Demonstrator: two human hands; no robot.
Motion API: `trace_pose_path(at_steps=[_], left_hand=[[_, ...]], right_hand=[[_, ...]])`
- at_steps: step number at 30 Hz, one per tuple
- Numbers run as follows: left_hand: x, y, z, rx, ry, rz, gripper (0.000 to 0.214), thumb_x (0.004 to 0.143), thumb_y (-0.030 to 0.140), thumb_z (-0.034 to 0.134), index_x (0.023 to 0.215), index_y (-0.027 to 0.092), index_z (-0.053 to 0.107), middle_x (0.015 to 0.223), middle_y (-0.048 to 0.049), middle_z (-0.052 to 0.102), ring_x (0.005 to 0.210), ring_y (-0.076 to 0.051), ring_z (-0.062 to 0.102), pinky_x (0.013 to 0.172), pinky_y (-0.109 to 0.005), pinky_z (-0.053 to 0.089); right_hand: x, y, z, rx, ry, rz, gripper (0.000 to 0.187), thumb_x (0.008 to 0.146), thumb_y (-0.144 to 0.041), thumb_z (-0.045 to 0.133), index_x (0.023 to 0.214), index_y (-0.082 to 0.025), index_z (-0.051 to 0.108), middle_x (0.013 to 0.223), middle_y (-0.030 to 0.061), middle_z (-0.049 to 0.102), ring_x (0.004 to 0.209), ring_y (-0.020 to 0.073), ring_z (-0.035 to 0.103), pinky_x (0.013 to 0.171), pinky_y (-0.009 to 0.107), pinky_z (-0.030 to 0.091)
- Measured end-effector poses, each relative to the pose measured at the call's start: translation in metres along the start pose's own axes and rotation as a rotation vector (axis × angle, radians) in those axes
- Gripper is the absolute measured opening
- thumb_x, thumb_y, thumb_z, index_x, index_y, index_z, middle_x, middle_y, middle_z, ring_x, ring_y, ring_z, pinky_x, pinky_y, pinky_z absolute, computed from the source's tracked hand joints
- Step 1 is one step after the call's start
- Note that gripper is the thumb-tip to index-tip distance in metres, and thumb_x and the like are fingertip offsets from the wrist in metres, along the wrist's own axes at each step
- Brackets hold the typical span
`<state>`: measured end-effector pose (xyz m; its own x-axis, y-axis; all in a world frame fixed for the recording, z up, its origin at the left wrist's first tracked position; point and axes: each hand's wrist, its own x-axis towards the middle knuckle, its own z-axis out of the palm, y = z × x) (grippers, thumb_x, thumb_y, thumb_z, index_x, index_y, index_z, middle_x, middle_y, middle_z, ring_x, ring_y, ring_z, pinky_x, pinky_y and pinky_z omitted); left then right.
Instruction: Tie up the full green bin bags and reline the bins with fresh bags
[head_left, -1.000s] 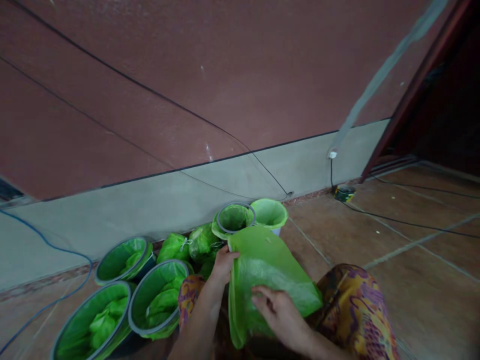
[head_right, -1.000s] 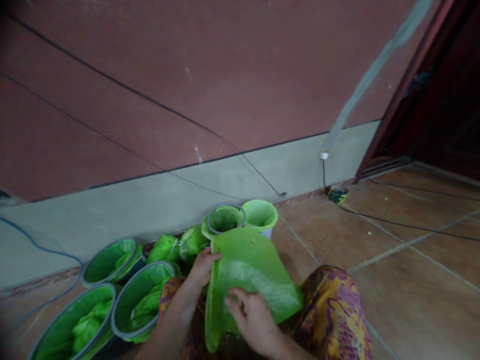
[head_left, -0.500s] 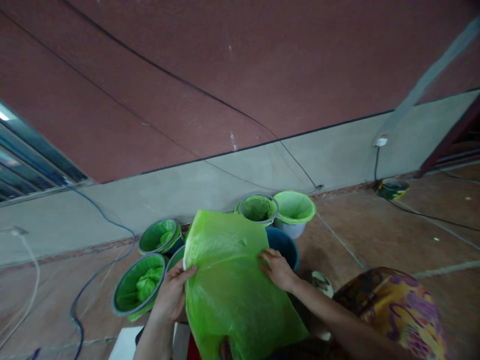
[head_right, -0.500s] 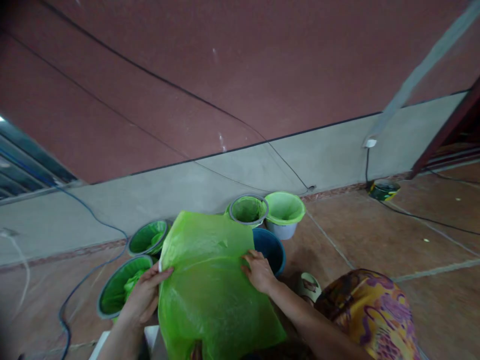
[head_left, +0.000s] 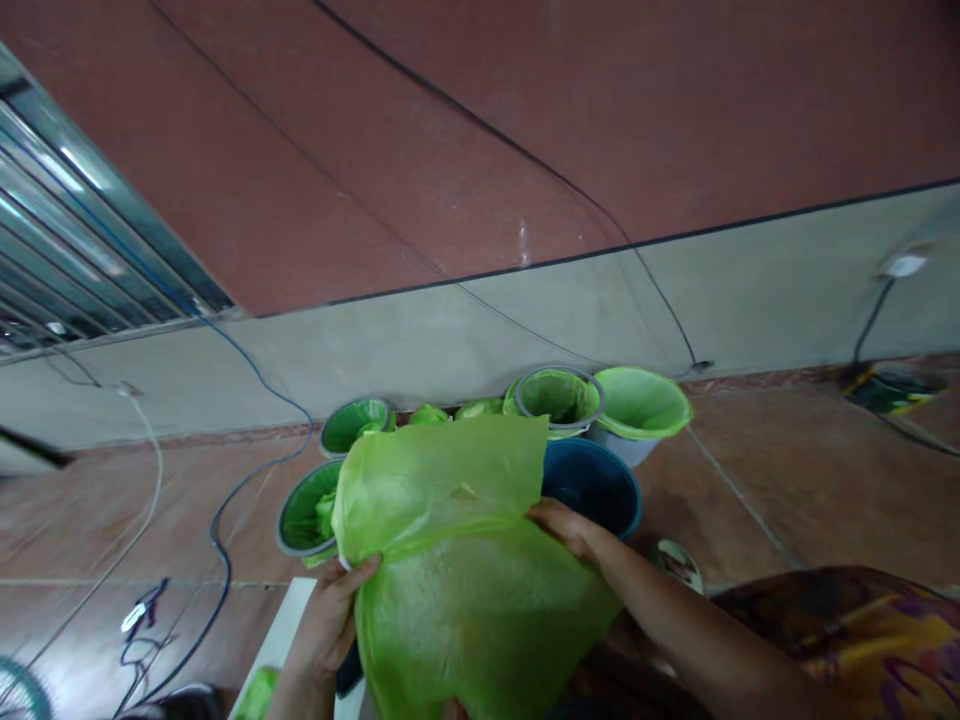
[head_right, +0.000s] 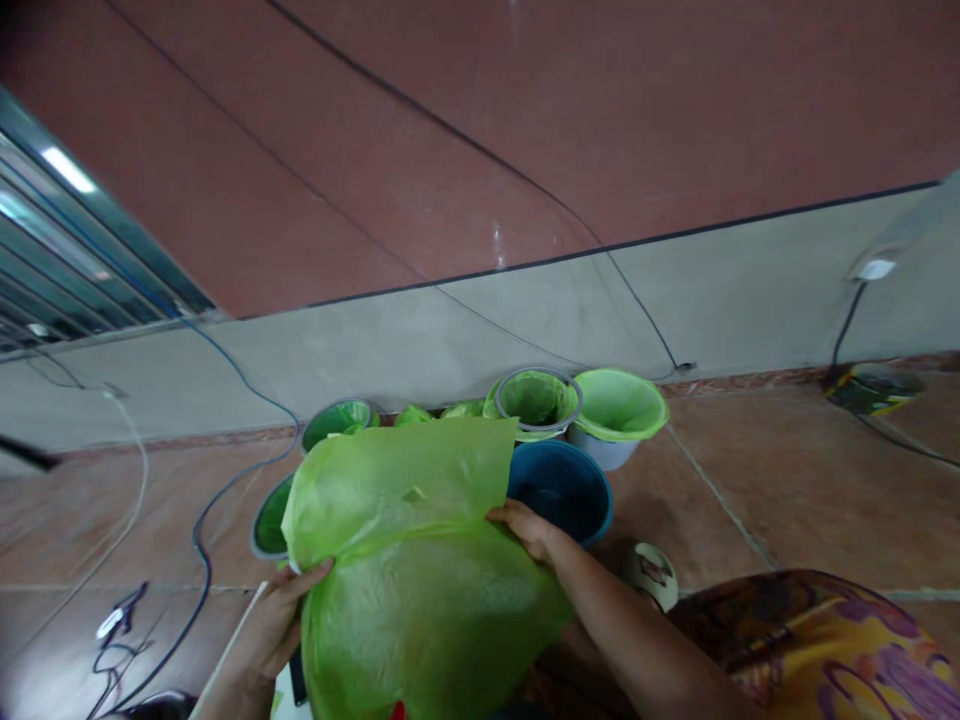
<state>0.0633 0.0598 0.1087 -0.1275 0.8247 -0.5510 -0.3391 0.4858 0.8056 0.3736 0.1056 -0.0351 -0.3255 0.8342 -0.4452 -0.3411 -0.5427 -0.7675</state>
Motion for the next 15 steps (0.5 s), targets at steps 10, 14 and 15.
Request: trace_pose_path(at_steps=[10,14,15], left_hand=[[0.017,-0.003,0.004,-0.018,0.018,0.025,0.035,0.059,0.006,0.077,0.093,0.011,0.069,0.080,-0.0091,0.076,0.079,-0.028,0.074,0.073,-0.036,0.061],[0.024,0.005,0.031,-0.045,-0.027,0.135,0.045,0.060,0.008,0.076,0.103,0.016,0.067,0.082,-0.0052,0.076,0.077,-0.025,0.074,0.070,-0.033,0.060],[0.024,0.008,0.040,-0.058,-0.038,0.175,0.050,0.060,0.008,0.076,0.108,0.017,0.066,0.084,-0.0044,0.076,0.077,-0.024,0.074,0.071,-0.032,0.060]], right_hand=[[-0.045,-0.059,-0.040,0.161,0.153,-0.254,0.058,0.067,-0.025,0.070,0.124,-0.022,0.060,0.100,0.0058,0.076,0.085,0.0244,0.073,0.083,0.040,0.055],[-0.080,-0.098,-0.062,0.025,0.336,-0.407,0.079,0.070,-0.027,0.068,0.145,-0.027,0.041,0.090,0.0015,0.077,0.075,0.0203,0.072,0.076,0.037,0.056],[-0.090,-0.108,-0.065,-0.036,0.362,-0.445,0.080,0.071,-0.028,0.067,0.146,-0.028,0.039,0.085,0.0007,0.076,0.072,0.0195,0.071,0.074,0.036,0.056]])
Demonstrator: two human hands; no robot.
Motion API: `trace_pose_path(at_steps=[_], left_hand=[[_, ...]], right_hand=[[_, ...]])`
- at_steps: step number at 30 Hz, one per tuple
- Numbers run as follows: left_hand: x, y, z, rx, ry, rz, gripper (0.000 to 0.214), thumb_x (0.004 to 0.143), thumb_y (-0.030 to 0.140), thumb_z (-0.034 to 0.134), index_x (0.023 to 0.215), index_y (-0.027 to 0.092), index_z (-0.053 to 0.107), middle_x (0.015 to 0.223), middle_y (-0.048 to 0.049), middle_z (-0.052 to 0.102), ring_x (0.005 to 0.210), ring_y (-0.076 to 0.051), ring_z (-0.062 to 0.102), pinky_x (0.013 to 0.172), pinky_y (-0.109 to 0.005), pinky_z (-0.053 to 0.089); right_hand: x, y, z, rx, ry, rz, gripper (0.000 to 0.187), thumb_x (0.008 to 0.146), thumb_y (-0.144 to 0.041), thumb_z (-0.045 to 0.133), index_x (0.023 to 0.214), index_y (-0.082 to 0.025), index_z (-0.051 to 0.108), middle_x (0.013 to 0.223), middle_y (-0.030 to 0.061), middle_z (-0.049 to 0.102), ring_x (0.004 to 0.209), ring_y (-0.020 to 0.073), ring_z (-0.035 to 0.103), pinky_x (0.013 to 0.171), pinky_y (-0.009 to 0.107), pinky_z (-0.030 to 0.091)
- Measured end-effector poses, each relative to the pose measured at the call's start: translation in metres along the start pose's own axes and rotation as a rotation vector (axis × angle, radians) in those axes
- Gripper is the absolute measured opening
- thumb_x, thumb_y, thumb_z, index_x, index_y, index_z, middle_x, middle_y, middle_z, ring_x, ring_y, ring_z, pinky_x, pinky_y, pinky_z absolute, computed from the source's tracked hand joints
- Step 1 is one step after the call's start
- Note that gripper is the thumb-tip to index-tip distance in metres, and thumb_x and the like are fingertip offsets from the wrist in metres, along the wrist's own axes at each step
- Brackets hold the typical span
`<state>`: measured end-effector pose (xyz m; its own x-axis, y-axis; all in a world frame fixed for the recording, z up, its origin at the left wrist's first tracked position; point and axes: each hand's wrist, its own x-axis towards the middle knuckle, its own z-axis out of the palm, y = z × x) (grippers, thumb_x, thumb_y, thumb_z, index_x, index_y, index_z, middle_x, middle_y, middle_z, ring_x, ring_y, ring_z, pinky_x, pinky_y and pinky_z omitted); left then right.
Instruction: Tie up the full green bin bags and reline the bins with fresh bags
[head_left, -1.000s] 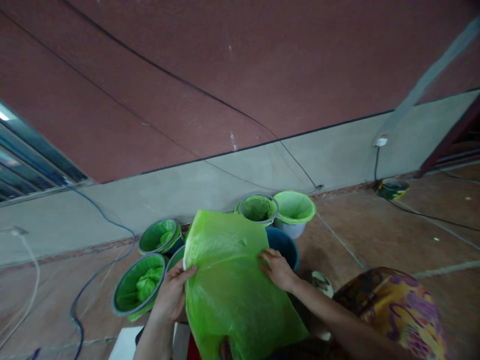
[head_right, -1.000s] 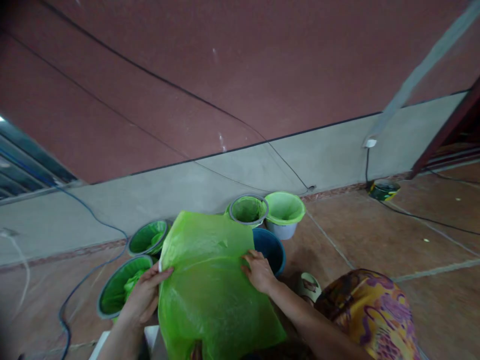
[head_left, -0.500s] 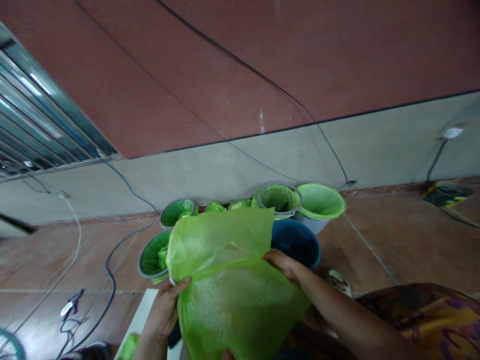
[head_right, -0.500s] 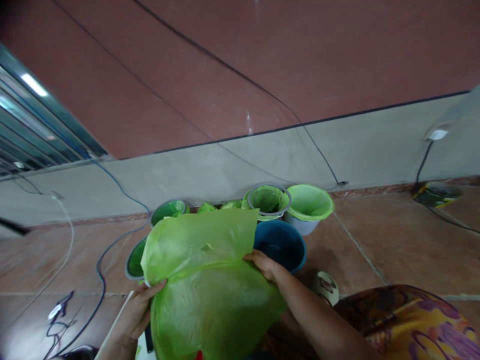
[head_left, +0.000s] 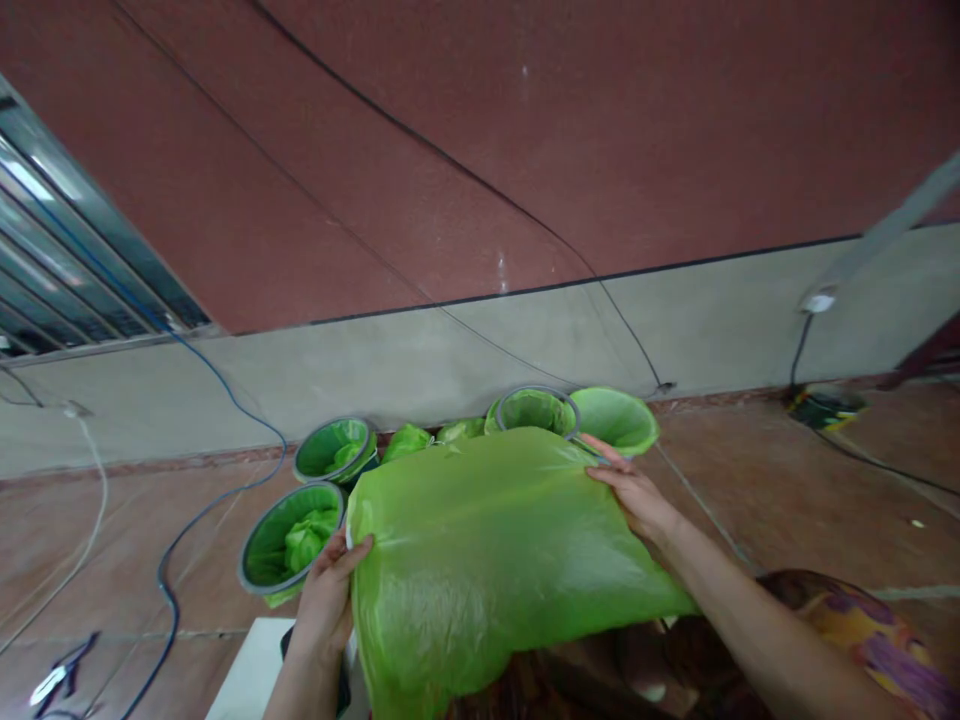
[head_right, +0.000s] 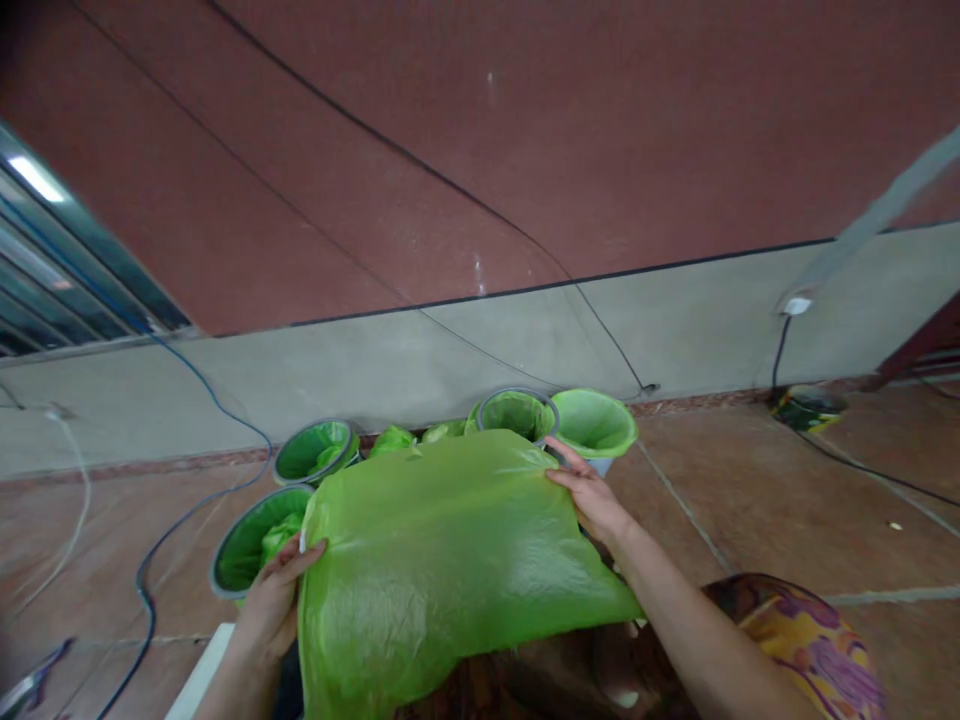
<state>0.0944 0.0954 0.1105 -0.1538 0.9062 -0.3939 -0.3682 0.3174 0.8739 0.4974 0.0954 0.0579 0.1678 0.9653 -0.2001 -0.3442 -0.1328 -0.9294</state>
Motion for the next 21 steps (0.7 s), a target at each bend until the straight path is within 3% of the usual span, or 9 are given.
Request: trace_pose_path(at_steps=[3,7,11,15,17,21], left_hand=[[0.001,0.008,0.026,-0.024,-0.031,0.114,0.069,0.063,0.009,0.075,0.127,0.024,0.057,0.091,-0.0017,0.076,0.081,-0.020,0.074,0.075,-0.029,0.059],[-0.002,0.019,0.052,-0.021,-0.118,0.224,0.087,0.063,0.012,0.076,0.142,0.033,0.045,0.099,-0.0013,0.076,0.087,-0.020,0.073,0.080,-0.030,0.057],[0.002,0.024,0.064,-0.083,-0.147,0.317,0.067,0.057,0.015,0.080,0.122,0.026,0.066,0.109,-0.0034,0.074,0.095,-0.020,0.070,0.085,-0.029,0.055],[0.010,0.028,0.067,-0.028,-0.135,0.335,0.035,0.051,0.017,0.082,0.086,0.018,0.077,0.074,-0.0015,0.073,0.070,-0.014,0.066,0.070,-0.024,0.052],[0.010,0.032,0.069,0.060,-0.151,0.363,0.035,0.052,0.019,0.081,0.087,0.016,0.078,0.063,-0.0001,0.069,0.063,-0.012,0.061,0.063,-0.021,0.049],[0.005,0.038,0.075,0.282,-0.151,0.501,0.044,0.056,0.022,0.079,0.099,0.015,0.077,0.069,0.0000,0.068,0.067,-0.013,0.059,0.062,-0.020,0.046]], right_hand=[[-0.009,-0.035,-0.018,-0.126,0.013,-0.115,0.072,0.071,-0.028,0.067,0.140,-0.024,0.049,0.081,0.0009,0.076,0.069,0.0180,0.070,0.071,0.033,0.055],[-0.015,-0.064,-0.041,-0.163,0.047,-0.176,0.049,0.066,-0.026,0.068,0.115,-0.020,0.068,0.090,0.0044,0.077,0.073,0.0170,0.069,0.073,0.031,0.054],[-0.022,-0.079,-0.056,-0.202,0.056,-0.213,0.036,0.065,-0.027,0.068,0.100,-0.019,0.074,0.093,0.0078,0.077,0.077,0.0196,0.070,0.075,0.034,0.055],[-0.033,-0.089,-0.061,-0.145,0.032,-0.238,0.037,0.065,-0.028,0.072,0.102,-0.021,0.075,0.102,0.0088,0.076,0.092,0.0211,0.070,0.087,0.036,0.053],[-0.038,-0.093,-0.063,-0.146,0.008,-0.248,0.041,0.066,-0.030,0.075,0.107,-0.022,0.074,0.108,0.0097,0.074,0.099,0.0220,0.069,0.091,0.037,0.052],[-0.041,-0.095,-0.068,-0.238,-0.010,-0.252,0.055,0.065,-0.033,0.080,0.118,-0.023,0.069,0.115,0.0097,0.072,0.098,0.0217,0.069,0.087,0.035,0.054]])
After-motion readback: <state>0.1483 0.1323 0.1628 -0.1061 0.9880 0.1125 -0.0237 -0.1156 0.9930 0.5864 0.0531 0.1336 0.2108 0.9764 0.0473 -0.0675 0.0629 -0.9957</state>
